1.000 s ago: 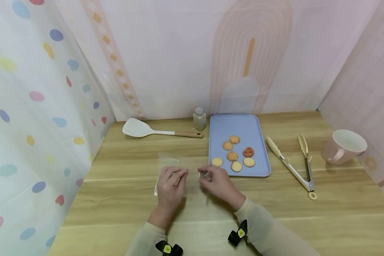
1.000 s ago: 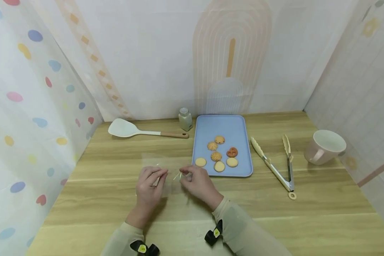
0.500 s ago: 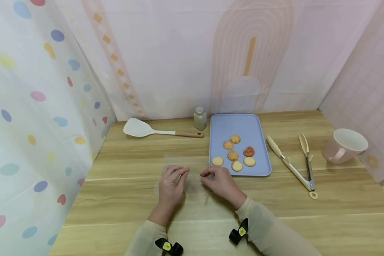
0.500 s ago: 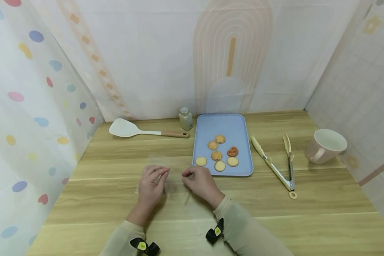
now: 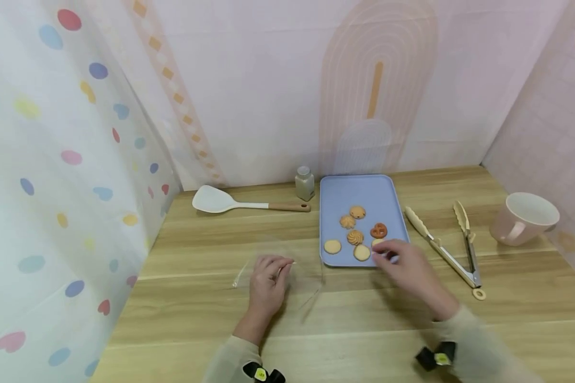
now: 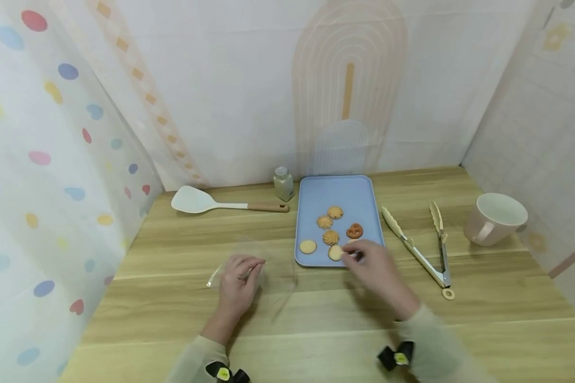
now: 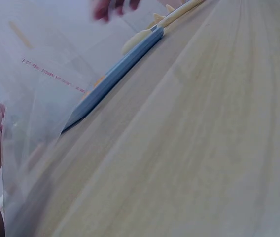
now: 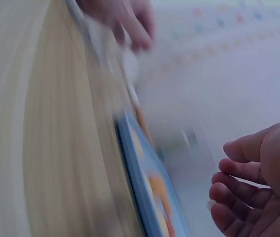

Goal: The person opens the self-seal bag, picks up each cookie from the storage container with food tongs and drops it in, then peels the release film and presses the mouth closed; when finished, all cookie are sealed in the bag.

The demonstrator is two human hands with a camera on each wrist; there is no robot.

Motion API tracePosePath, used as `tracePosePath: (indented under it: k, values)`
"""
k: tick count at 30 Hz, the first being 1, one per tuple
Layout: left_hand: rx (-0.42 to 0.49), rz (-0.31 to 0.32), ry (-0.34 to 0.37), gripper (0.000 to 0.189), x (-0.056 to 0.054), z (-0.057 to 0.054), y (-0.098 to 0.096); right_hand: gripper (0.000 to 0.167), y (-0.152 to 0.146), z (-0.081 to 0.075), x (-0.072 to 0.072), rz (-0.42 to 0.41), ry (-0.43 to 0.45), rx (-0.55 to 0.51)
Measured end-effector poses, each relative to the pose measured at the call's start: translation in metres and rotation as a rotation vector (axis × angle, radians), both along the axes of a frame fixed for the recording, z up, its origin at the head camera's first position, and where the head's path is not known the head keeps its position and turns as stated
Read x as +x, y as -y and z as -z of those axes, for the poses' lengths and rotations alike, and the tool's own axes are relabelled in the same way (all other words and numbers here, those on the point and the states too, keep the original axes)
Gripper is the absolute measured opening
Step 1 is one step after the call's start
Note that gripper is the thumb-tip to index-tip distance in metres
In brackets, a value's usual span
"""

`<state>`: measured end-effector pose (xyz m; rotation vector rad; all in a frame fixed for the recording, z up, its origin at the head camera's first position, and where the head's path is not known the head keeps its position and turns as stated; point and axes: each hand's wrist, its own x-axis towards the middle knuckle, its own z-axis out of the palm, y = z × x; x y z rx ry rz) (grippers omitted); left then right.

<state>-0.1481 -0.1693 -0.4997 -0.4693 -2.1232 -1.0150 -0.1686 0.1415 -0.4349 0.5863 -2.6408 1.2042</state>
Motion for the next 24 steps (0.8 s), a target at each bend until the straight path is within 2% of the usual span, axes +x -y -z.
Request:
tracePosePath:
  k: [2,5,8,11,17,24]
  values:
    - [-0.001,0.006,0.019,0.011,0.001,0.0,0.0,0.016,-0.033,-0.001,0.004,0.07,-0.04,0.006]
    - [-0.009,0.018,0.041,0.009,0.003,-0.002,0.001,0.021,-0.078,0.0,0.008,0.183,-0.055,0.034]
    - [-0.02,0.029,0.048,0.008,0.004,-0.004,0.002,0.033,-0.113,0.005,0.012,0.283,-0.014,0.074]
    - [-0.022,0.036,0.046,0.008,0.005,-0.005,0.003,0.05,-0.137,0.01,0.015,0.348,0.054,0.119]
    - [-0.017,0.04,0.037,0.009,0.004,-0.005,0.003,0.069,-0.154,0.021,0.015,0.341,0.102,0.159]
    - [-0.024,0.044,0.035,0.009,0.004,-0.002,0.001,0.083,-0.159,0.035,0.01,0.298,0.135,0.147]
